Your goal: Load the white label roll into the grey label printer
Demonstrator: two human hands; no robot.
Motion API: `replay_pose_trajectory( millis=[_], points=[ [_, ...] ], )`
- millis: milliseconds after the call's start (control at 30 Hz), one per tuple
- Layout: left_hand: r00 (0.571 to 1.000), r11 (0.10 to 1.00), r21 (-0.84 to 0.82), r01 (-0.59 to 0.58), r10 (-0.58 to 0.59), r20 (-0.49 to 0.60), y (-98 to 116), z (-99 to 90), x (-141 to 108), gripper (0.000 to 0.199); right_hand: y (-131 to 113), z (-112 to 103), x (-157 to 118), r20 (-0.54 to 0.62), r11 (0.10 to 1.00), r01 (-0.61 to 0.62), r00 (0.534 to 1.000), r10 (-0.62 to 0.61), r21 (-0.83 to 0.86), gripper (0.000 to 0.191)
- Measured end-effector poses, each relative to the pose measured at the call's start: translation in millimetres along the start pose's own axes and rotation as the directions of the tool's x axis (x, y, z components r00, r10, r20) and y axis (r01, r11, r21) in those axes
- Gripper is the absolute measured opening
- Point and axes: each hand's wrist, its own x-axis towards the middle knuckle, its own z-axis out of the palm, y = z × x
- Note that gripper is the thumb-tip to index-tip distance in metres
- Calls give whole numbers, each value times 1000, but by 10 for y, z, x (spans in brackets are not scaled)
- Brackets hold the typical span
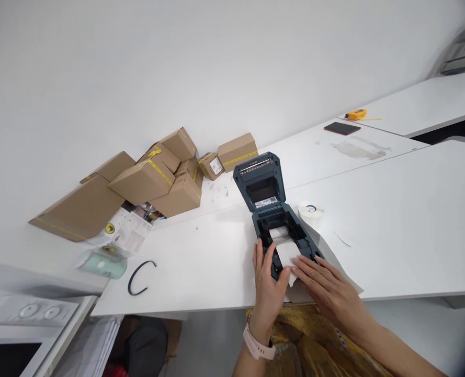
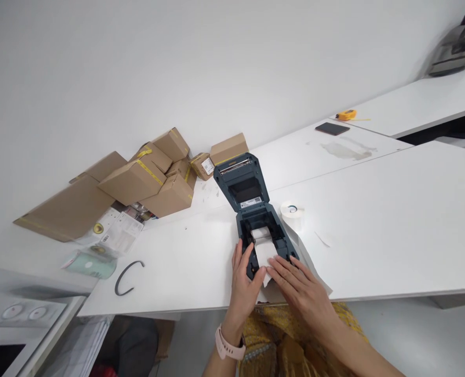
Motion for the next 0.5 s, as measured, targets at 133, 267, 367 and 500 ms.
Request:
replay_pose_trajectory(
  millis=[133, 267, 367, 500],
  points=[
    [976, 973, 184, -142, 168, -139, 26, 76, -121, 28, -9, -80, 59, -7, 998, -25, 1000, 25, 64, 55],
    [893, 880, 351, -319, 403, -199, 83, 157, -259, 30, 228, -309, 326, 32, 974, -66, 998, 60, 218, 31],
    [882, 846, 406, -346, 441, -166, 131, 171, -346, 31, 622, -457, 823, -89, 942, -189, 971, 221, 277, 27],
    [870, 813, 470, -344, 464, -165, 155, 191, -387, 34, 1140, -411, 1763, -141, 845, -384, 876, 461, 372, 48]
  ],
)
